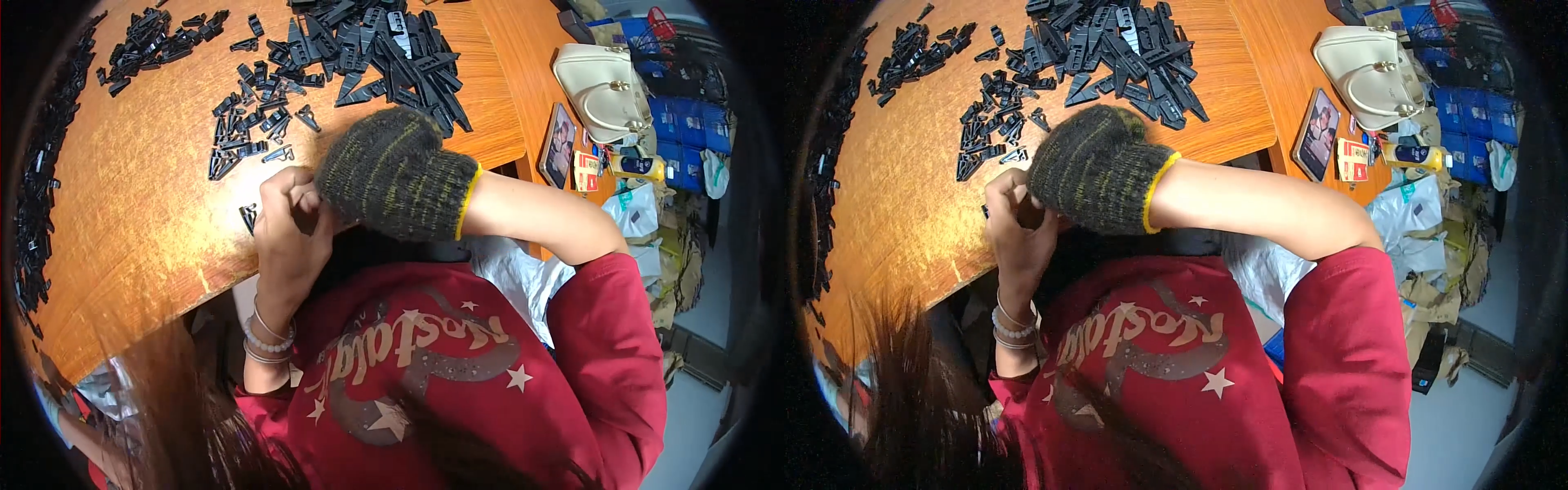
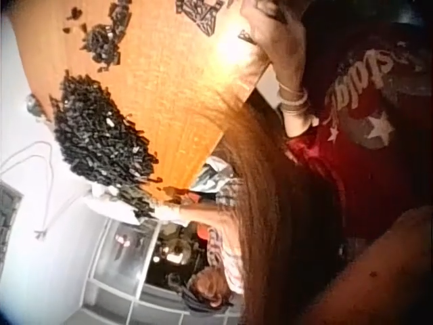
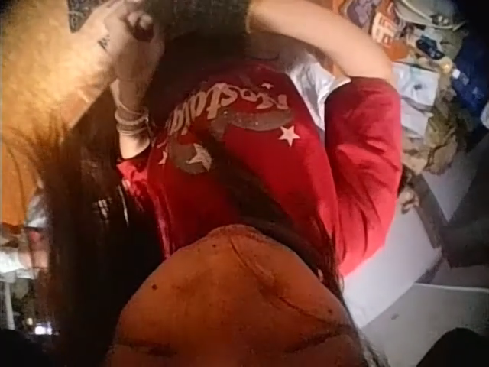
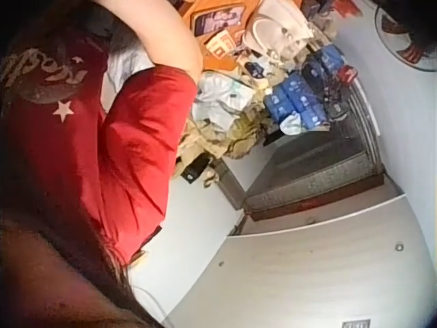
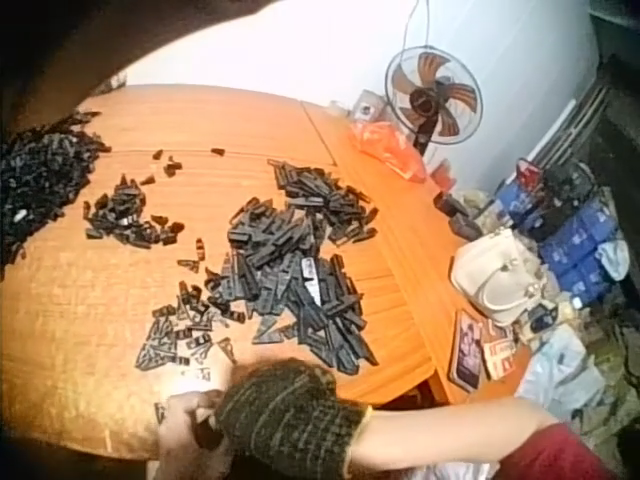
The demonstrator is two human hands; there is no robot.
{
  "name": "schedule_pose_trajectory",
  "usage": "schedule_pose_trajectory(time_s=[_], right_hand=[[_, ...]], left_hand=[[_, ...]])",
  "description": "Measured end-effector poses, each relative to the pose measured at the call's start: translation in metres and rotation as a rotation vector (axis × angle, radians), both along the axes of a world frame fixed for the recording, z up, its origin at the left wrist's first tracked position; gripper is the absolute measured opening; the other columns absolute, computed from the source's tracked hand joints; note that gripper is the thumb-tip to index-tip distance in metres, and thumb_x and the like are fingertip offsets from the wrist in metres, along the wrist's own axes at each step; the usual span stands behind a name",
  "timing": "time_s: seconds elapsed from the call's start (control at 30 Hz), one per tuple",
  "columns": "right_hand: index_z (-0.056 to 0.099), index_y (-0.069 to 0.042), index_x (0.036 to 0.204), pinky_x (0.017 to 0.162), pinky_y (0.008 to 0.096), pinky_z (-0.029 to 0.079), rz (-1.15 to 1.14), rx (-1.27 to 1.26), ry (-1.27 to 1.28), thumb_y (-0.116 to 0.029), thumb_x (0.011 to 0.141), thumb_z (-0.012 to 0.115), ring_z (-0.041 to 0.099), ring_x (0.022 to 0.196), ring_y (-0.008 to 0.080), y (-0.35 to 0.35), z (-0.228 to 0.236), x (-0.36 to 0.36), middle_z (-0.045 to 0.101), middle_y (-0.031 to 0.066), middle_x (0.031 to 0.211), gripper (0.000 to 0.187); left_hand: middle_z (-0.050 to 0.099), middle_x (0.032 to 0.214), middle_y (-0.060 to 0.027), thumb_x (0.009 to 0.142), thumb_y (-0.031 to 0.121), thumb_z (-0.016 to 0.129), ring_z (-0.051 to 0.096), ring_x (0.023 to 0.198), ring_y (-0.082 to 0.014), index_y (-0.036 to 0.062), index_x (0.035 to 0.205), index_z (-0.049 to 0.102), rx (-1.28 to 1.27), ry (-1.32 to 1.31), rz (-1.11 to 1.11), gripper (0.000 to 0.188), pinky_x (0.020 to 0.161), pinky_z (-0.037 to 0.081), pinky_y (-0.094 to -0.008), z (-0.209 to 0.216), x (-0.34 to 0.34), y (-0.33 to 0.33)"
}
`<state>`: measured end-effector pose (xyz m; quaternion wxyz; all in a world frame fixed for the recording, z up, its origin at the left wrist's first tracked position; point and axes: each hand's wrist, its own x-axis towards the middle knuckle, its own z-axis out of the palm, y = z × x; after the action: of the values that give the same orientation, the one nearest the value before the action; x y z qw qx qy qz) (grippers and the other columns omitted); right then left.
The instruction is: Assembling small black plastic components by hand on a wooden table.
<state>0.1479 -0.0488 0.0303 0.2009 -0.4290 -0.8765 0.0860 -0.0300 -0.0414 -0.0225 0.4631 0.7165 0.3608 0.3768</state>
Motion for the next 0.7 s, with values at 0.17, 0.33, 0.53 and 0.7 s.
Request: schedule_pose_trajectory(time_s=[0.17,0.33,0.53,0.7], right_hand=[[0.063,-0.009,0.067,0.049,0.0418,0.045,-0.046,0.175,-0.196,-0.022,0.067,0.063,0.062,0.062,0.0278,-0.010,0.004,-0.009,0.061,0.0100,0.066,0.012],[0.063,-0.009,0.083,0.051,0.0415,0.045,-0.037,0.489,-0.036,-0.027,0.077,0.060,0.061,0.062,0.0272,-0.015,-0.037,0.016,0.061,0.0094,0.072,0.019],[0.064,-0.002,0.114,0.081,0.0277,0.055,-0.419,-0.704,0.815,-0.002,0.084,0.069,0.065,0.097,0.0135,-0.053,0.019,0.023,0.068,0.0066,0.105,0.030],[0.063,0.000,0.116,0.079,0.0261,0.055,-0.482,-0.876,0.948,0.006,0.082,0.068,0.065,0.095,0.0129,-0.064,0.032,0.028,0.067,0.0080,0.112,0.034]], left_hand=[[0.055,0.075,-0.0056,0.081,-0.011,0.061,0.053,0.065,-0.0103,-0.0005,0.111,0.045,-0.052,-0.174,0.010,0.035,0.061,0.047,-0.0238,-0.009,0.005,-0.001],[0.056,0.080,-0.0059,0.082,-0.010,0.063,0.050,0.064,-0.0099,-0.0005,0.109,0.046,0.111,-0.117,-0.013,0.033,0.058,0.045,-0.0236,0.003,0.010,-0.001],[0.059,0.086,-0.0051,0.082,-0.009,0.065,0.050,0.068,-0.0064,0.0007,0.104,0.049,-0.110,-0.277,-0.018,0.029,0.059,0.043,-0.0202,0.018,-0.003,-0.007],[0.064,0.103,-0.0128,0.086,-0.010,0.061,0.061,0.083,-0.0114,-0.0048,0.113,0.053,-0.569,-0.697,-0.285,0.029,0.069,0.050,-0.0214,0.010,-0.004,-0.004]])
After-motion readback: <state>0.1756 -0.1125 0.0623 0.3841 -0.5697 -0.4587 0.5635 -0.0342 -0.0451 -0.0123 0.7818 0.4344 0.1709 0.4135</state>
